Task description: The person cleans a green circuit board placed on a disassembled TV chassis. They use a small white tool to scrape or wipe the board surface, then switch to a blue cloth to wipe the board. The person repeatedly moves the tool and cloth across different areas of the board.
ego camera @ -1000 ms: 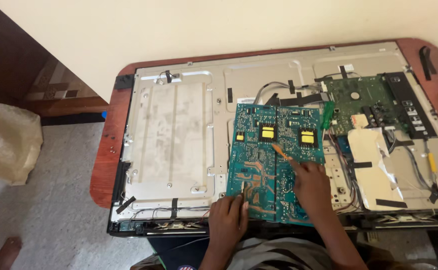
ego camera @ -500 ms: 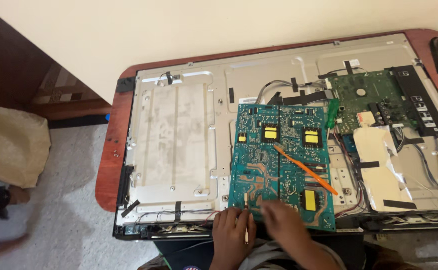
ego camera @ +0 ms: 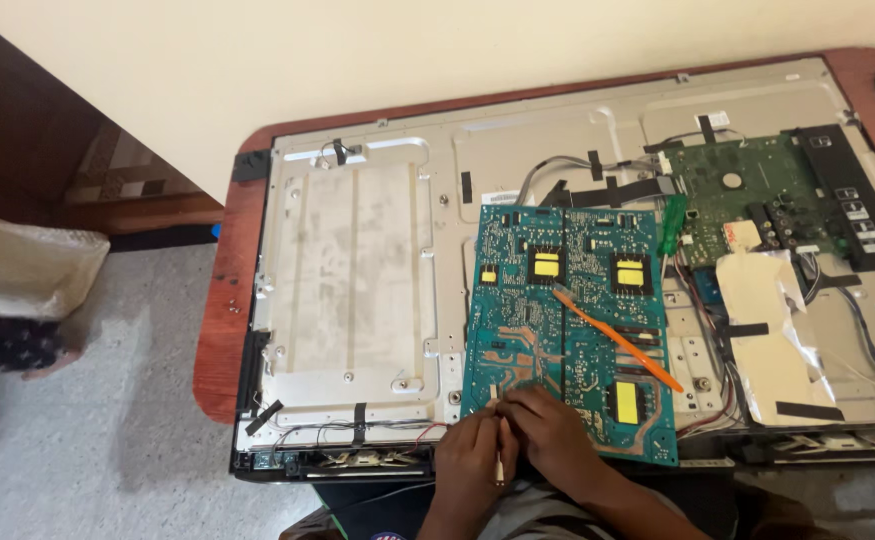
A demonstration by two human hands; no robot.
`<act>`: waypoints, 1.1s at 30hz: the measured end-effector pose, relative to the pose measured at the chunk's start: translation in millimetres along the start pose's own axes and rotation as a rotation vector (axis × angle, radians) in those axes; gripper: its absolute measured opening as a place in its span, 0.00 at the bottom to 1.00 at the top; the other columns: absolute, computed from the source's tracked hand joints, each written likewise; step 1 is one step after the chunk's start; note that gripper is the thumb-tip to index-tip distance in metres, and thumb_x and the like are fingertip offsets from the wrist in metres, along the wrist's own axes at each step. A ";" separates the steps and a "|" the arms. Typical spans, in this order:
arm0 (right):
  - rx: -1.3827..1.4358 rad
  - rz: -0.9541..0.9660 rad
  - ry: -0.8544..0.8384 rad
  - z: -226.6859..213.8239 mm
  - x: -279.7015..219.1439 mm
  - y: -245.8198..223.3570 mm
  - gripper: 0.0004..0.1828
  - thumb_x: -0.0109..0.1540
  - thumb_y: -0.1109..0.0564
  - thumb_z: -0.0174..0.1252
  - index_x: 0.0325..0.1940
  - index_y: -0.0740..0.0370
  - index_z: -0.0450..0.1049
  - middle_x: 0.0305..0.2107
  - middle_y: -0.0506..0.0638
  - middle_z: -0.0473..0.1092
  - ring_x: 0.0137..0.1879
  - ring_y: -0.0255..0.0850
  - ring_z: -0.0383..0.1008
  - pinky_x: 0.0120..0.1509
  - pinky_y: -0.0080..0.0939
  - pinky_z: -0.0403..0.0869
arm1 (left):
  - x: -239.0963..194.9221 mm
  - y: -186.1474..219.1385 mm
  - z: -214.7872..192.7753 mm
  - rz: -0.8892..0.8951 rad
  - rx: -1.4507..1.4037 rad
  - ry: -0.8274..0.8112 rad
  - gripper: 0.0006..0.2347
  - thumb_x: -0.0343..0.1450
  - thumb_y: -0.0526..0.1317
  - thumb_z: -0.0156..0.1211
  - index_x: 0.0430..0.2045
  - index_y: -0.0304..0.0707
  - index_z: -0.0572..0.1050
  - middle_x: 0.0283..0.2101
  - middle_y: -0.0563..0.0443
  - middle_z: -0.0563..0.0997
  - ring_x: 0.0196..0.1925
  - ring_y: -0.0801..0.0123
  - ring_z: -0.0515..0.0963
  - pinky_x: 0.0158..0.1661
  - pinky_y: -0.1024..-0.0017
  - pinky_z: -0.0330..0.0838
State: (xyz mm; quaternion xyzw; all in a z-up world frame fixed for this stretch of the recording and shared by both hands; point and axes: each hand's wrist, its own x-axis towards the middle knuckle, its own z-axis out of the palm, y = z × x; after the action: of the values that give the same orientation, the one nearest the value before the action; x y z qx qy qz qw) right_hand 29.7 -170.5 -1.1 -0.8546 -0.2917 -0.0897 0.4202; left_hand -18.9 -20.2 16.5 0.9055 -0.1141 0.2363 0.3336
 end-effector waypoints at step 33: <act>0.076 0.086 -0.030 -4.4 2.1 1.5 0.20 0.52 0.60 0.67 0.49 0.63 0.79 0.42 0.50 0.74 0.44 0.46 0.78 0.42 0.42 0.78 | 17.1 -6.7 1.0 -0.075 -0.026 -0.117 0.04 0.68 0.32 0.63 0.24 0.30 0.75 0.25 0.41 0.76 0.23 0.50 0.77 0.23 0.59 0.72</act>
State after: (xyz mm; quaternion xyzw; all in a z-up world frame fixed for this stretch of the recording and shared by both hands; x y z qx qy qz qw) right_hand 32.7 -173.7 1.5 -0.8510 -0.2642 -0.0474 0.4513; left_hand -1.3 -16.6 20.7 0.9169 -0.1024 0.1690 0.3467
